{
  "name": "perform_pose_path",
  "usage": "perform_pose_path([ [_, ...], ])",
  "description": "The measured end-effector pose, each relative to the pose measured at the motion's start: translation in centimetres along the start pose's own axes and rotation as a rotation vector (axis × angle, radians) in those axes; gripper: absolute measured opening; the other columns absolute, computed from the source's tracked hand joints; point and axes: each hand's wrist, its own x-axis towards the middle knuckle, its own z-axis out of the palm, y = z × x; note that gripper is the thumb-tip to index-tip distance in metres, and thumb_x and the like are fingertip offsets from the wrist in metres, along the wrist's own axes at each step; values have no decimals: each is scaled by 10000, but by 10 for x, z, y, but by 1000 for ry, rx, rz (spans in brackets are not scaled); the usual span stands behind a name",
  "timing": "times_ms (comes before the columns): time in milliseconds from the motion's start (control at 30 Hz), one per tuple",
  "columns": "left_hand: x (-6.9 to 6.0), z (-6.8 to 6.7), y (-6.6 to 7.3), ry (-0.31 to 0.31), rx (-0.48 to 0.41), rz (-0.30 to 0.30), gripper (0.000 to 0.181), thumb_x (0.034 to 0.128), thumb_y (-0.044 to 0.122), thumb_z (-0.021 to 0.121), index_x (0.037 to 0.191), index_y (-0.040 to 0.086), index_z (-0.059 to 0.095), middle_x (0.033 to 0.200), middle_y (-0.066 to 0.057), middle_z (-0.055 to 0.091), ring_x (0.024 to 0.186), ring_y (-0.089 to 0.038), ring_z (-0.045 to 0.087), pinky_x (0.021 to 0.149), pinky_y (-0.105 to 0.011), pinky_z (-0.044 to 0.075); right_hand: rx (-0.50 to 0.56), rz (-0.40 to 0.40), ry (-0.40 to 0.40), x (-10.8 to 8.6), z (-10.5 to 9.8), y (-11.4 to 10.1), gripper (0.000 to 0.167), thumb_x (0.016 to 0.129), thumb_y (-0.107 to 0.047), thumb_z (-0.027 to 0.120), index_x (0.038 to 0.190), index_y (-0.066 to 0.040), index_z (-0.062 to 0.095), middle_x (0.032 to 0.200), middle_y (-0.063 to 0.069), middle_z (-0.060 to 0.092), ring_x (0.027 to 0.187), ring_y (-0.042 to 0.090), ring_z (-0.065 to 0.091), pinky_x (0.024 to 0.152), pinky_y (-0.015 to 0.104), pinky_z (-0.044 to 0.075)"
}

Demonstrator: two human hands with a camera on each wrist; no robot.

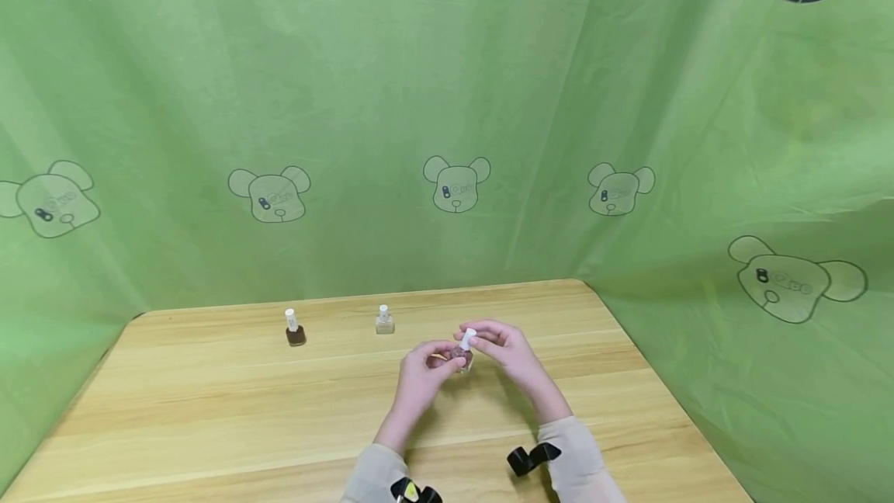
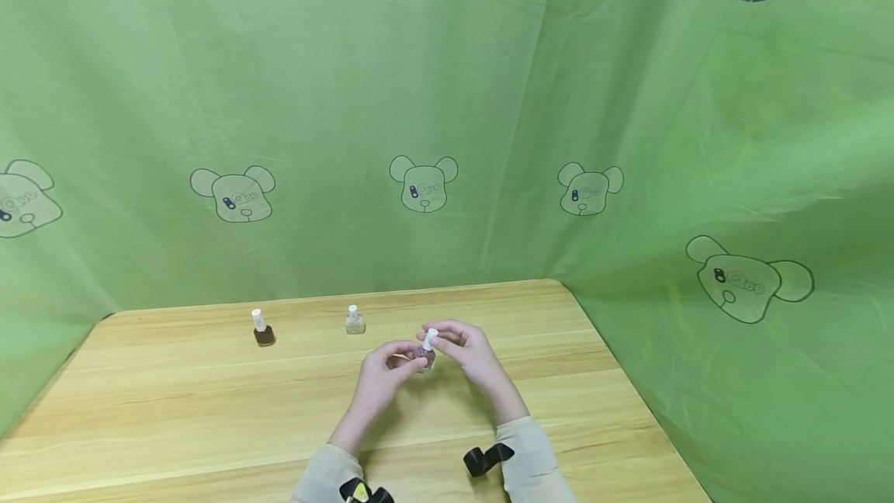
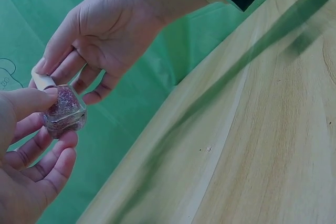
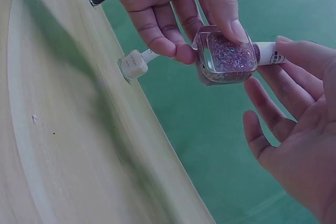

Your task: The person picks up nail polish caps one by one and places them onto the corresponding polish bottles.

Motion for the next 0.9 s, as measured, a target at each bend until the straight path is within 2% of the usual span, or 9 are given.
perform_pose_path([
  [100,0,0,1,-4,15,3,267,778,192,805,991,49,731,968,-130,691,750,-99,618,655,-172,534,-3,14,54,0,1,0,359,903,-147,674,1175,75,600,1127,226,694,956,66,690,902,232,532],
  [200,0,0,2,-7,28,8,255,779,194,802,985,60,734,964,-110,694,746,-79,610,671,-175,539,-7,19,117,1,4,1,322,867,-119,713,1098,82,614,993,88,750,870,79,679,826,247,547],
  [300,0,0,1,-6,37,23,248,778,184,801,980,57,733,960,-107,691,750,-73,604,691,-176,541,0,22,167,2,7,1,269,845,-68,727,1020,93,602,856,-66,730,782,81,647,756,230,535],
  [367,0,1,0,-5,46,35,246,779,186,801,977,56,734,957,-104,688,753,-69,600,701,-173,540,11,25,194,3,8,1,246,837,-25,725,980,112,578,797,-113,689,737,71,619,720,211,519],
  [533,0,2,1,-3,61,41,250,776,198,805,977,65,736,958,-90,682,760,-67,597,717,-168,537,33,32,244,3,12,1,235,820,47,712,927,140,524,746,-109,626,676,44,567,671,185,488],
  [700,-1,2,3,1,62,44,252,772,186,805,980,61,735,958,-89,683,759,-65,596,718,-170,538,15,27,269,3,15,1,241,820,21,726,927,118,534,758,-101,614,684,65,564,677,186,488],
  [800,-1,1,3,5,54,39,253,776,193,803,982,62,736,960,-93,687,759,-67,596,714,-171,538,8,16,251,3,14,1,228,870,-35,691,1016,91,570,842,-60,657,785,76,597,773,207,492],
  [900,0,0,4,5,37,19,256,785,202,798,992,66,734,967,-97,689,755,-74,601,696,-179,540,-2,1,207,3,10,2,264,949,-124,602,1159,36,588,1012,51,716,935,65,623,890,282,474],
])
